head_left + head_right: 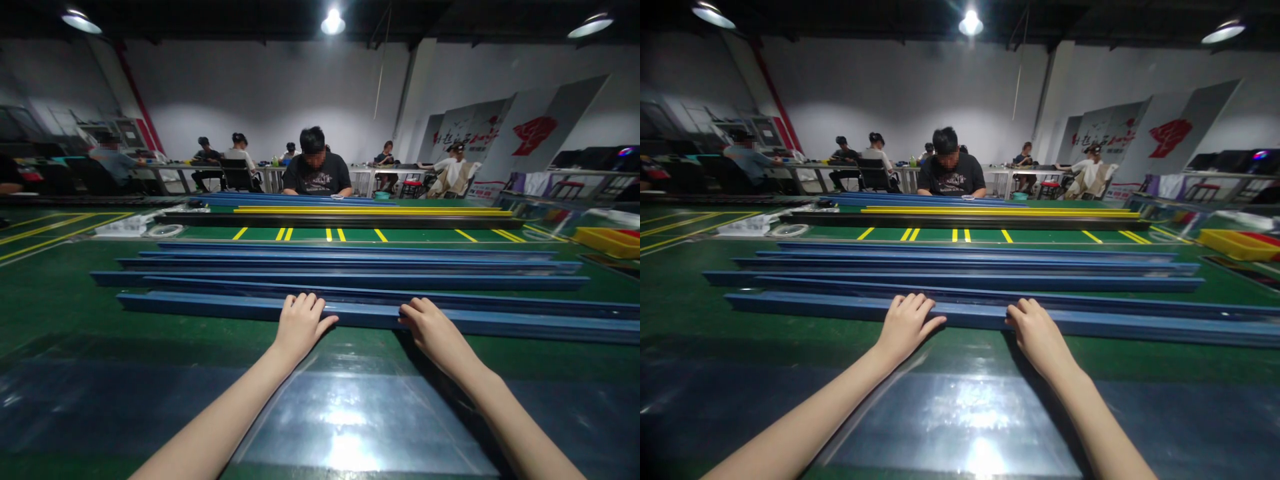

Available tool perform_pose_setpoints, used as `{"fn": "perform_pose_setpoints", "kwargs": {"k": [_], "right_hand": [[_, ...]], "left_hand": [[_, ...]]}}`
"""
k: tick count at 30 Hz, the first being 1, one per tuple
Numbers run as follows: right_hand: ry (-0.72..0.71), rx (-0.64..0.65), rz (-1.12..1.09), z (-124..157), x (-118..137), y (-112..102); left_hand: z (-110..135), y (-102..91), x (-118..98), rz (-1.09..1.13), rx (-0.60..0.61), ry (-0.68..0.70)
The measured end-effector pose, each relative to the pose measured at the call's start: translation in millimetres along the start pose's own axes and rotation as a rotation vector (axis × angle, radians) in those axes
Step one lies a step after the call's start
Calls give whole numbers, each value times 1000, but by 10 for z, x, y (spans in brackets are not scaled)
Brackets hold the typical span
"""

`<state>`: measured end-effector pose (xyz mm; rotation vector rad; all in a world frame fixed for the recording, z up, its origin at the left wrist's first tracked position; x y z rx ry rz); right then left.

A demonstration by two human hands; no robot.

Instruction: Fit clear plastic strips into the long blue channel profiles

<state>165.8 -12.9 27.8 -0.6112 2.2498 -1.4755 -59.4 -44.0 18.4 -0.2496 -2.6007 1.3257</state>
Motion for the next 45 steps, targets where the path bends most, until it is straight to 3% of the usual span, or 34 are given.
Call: {"fn": "perform_pose_setpoints", "kwargs": {"k": [45], "right_hand": [[20,26,17,-11,27,-24]], "left_hand": [[-12,2,-1,4,29,3]]}}
Point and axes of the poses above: each hand's wrist, its own z-axis away from the middle knuckle, its own y-axis out of the palm, x = y × z, the point moved 4 cm from there along -z, towards the middle knuckle
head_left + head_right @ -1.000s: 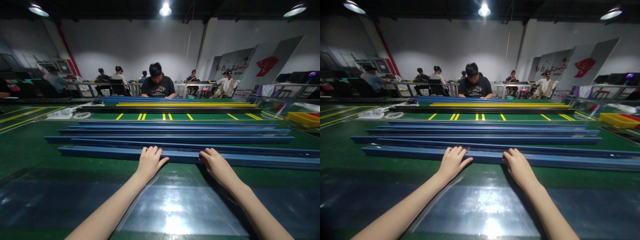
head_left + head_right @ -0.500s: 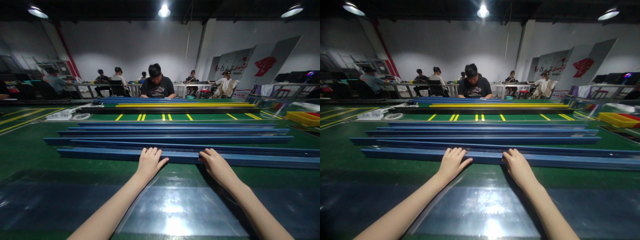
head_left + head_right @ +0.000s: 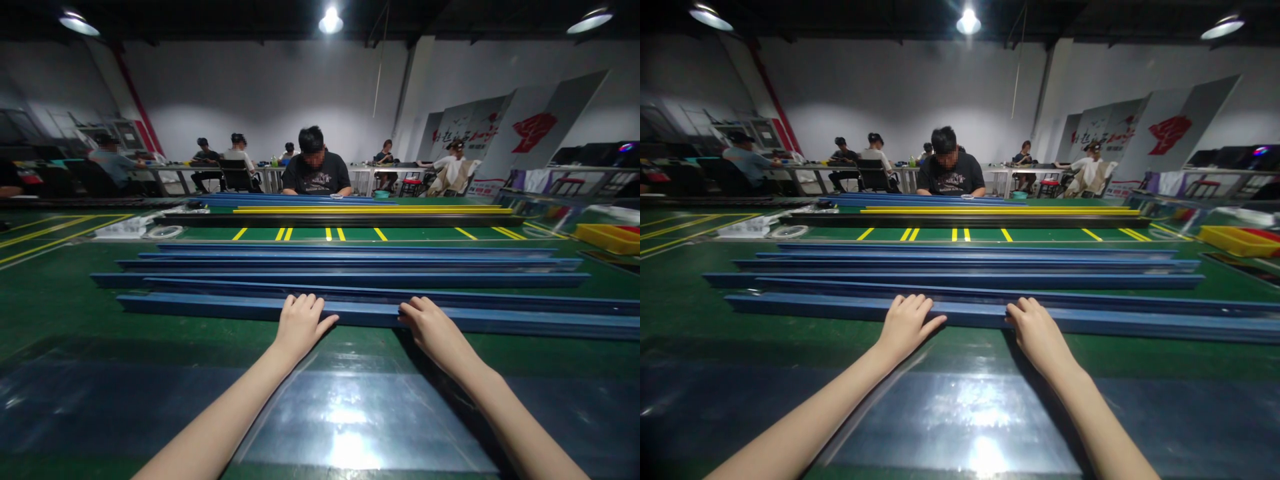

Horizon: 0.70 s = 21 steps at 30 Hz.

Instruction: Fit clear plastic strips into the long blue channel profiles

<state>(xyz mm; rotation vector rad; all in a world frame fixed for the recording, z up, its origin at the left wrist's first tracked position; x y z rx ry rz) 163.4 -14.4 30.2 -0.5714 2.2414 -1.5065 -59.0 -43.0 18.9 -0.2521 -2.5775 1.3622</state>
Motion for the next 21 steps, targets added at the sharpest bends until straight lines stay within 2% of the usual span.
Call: {"fn": "perform_pose_setpoints", "kwargs": {"k": [6,21], "right_hand": [[7,19,1,-1,-1,8],[-2,-28,-4,2,-1,-10]], "left_hand": [[3,-7,-1,36,7,-8],[-2,-9,2,81,-20,-5]]}}
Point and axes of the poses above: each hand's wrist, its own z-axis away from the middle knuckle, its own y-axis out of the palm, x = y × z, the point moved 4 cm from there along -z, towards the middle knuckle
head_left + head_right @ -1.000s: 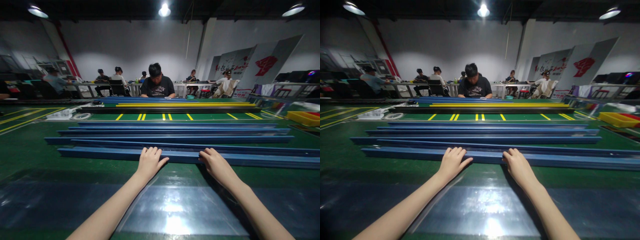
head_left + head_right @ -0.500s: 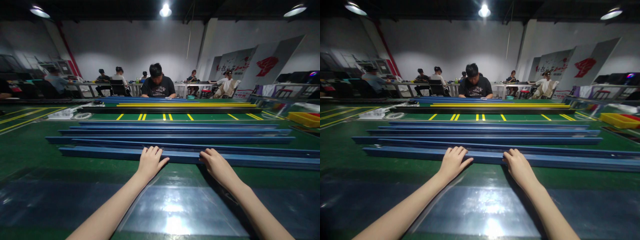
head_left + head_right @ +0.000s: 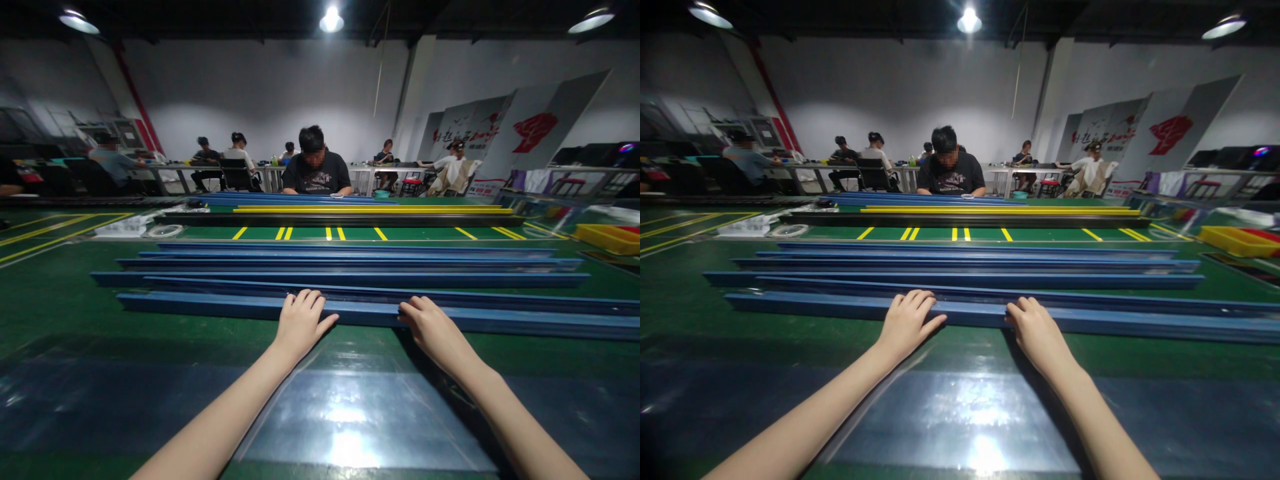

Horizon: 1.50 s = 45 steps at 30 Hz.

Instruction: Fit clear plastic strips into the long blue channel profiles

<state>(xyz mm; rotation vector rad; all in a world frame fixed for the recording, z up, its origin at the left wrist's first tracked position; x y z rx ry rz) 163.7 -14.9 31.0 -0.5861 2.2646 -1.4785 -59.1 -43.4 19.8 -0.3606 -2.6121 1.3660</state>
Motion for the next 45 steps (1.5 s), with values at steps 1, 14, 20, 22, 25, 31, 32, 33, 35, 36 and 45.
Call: {"fn": "perform_pose_setpoints", "kwargs": {"k": [1,14,20,22,25,31,32,33,35,36,45], "right_hand": [[-1,1,0,0,0,0],[18,13,-14,-2,-39,33],[76,-30,-90,9,-81,25],[101,-28,-102,13,-84,19],[108,-34,-104,18,-77,11],[149,-47,-79,31,-83,20],[159,-45,-79,33,-87,21],[166,-41,-81,34,-90,21],[168,-28,-88,31,-95,20],[163,-23,-92,28,-95,19],[96,-18,18,18,-15,18]], "left_hand": [[0,0,0,-1,-2,0],[0,2,0,-21,1,-26],[-6,8,-1,-44,19,-26],[-6,12,-1,-56,25,-27],[-5,19,-1,-71,32,-31],[-7,25,3,-76,38,-33],[-7,24,4,-77,37,-33],[-7,24,4,-79,36,-33],[-6,24,4,-81,35,-33],[-5,25,3,-82,36,-32],[-5,17,-9,-95,41,-31]]}}
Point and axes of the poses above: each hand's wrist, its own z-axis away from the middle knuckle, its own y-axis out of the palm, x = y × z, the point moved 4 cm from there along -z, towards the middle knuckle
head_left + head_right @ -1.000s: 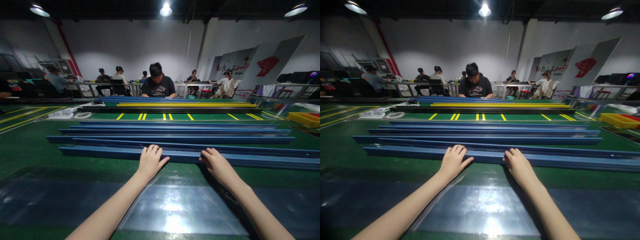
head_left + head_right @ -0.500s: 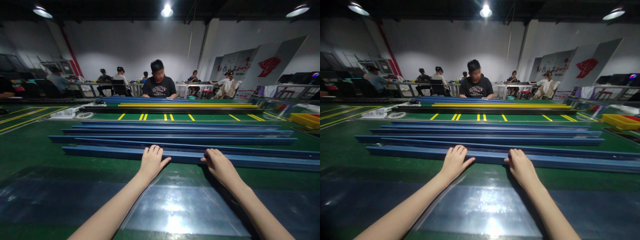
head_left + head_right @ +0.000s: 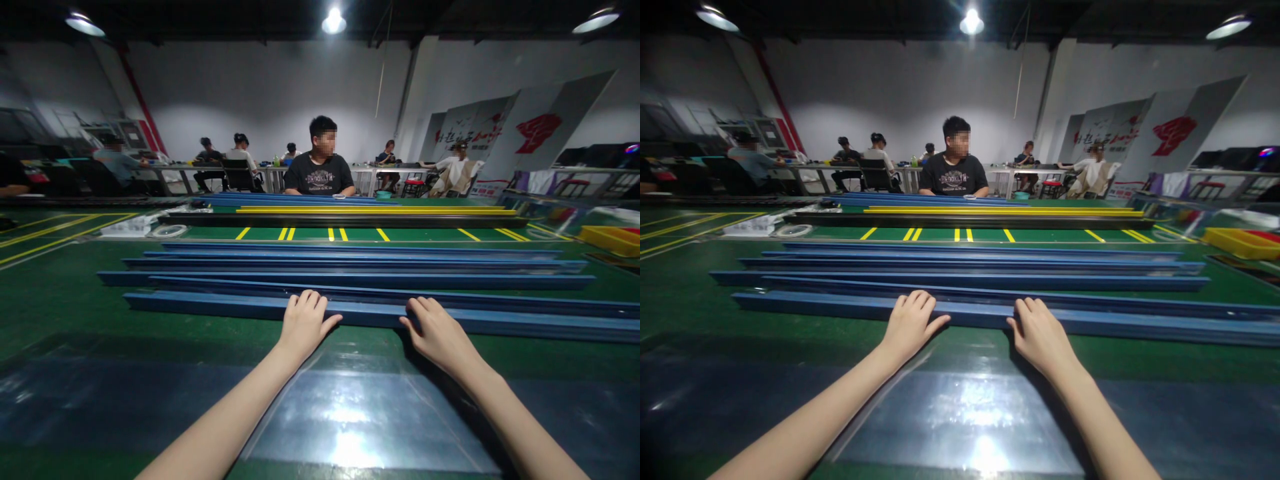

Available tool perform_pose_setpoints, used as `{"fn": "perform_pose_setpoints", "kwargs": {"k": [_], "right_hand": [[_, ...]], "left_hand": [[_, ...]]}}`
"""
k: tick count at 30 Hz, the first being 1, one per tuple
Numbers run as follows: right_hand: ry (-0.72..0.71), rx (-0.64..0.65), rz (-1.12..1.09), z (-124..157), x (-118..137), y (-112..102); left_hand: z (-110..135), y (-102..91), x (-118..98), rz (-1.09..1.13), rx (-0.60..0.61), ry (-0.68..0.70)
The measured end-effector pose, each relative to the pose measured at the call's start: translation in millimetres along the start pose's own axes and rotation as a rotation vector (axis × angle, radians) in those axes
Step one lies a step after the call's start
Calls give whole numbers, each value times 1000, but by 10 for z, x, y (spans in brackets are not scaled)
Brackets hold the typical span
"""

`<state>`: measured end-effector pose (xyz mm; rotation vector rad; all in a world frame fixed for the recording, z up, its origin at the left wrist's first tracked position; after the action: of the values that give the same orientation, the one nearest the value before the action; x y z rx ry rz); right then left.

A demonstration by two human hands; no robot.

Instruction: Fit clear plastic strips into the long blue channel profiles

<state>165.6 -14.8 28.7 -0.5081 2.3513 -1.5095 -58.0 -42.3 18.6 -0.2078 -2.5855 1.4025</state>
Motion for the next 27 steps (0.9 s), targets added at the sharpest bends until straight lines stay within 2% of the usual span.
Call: {"fn": "perform_pose_setpoints", "kwargs": {"k": [8,12,20,27], "right_hand": [[-61,-32,99,-26,112,6],[-58,-21,11,-75,201,1],[-136,-29,-140,-190,580,-17],[-92,22,-135,-245,573,-21]], "left_hand": [[0,2,5,34,-38,4],[-2,2,9,42,-39,-1],[-4,2,7,51,-29,-12],[1,-8,10,80,-44,-7]]}}
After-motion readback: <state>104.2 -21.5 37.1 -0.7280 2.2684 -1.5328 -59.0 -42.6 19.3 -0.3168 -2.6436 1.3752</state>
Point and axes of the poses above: each hand's wrist, its own z-axis away from the middle knuckle, its own y-axis out of the palm, x = y × z, the point moved 4 cm from there along -z, towards the middle knuckle
